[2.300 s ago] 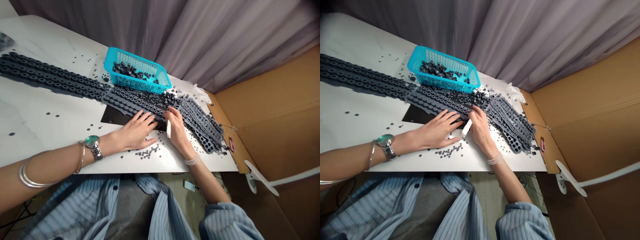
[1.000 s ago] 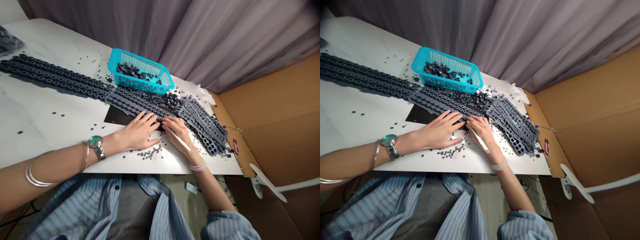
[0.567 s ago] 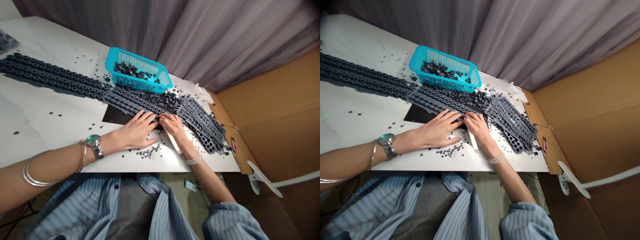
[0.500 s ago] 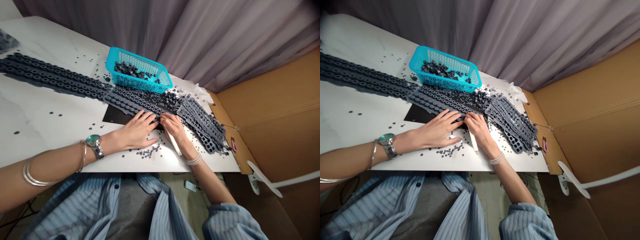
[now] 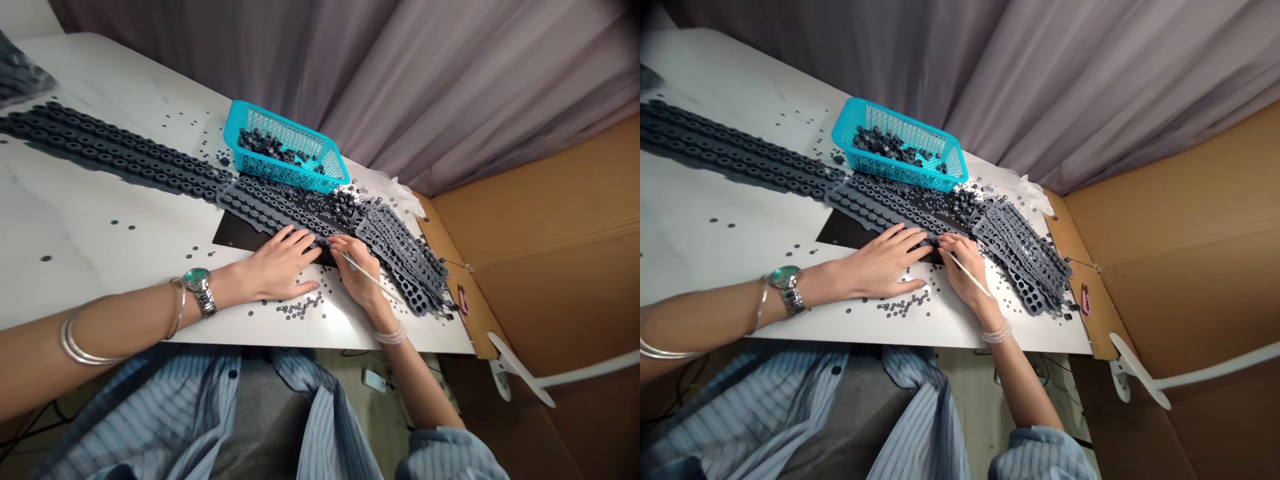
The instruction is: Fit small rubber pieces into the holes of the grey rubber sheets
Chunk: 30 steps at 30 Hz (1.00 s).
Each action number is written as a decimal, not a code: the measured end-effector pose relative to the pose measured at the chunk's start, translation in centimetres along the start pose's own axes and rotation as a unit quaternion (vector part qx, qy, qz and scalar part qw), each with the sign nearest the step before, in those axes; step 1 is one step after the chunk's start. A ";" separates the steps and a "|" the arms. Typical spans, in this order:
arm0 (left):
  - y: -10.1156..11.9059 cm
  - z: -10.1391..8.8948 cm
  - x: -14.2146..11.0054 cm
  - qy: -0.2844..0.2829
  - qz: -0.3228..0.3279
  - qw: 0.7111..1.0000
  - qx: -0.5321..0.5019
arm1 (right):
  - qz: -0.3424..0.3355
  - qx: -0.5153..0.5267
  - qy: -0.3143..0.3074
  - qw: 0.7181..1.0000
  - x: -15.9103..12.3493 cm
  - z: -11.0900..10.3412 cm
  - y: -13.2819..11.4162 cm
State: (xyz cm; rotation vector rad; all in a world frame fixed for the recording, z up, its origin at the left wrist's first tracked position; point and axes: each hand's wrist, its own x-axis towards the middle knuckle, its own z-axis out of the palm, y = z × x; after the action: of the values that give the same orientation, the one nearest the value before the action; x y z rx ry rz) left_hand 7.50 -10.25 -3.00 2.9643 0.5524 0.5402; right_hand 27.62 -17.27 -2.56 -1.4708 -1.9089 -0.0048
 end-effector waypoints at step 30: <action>-0.2 0.1 0.1 -0.015 -0.014 1.000 -0.022 | -0.138 -0.118 -0.090 0.979 0.4 0.7 1.3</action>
State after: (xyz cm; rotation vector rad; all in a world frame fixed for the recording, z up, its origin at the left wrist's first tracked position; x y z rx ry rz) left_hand 7.53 -10.05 -3.09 2.9136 0.5704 0.4966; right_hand 28.32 -16.20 -3.39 -1.3816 -2.3134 -0.2416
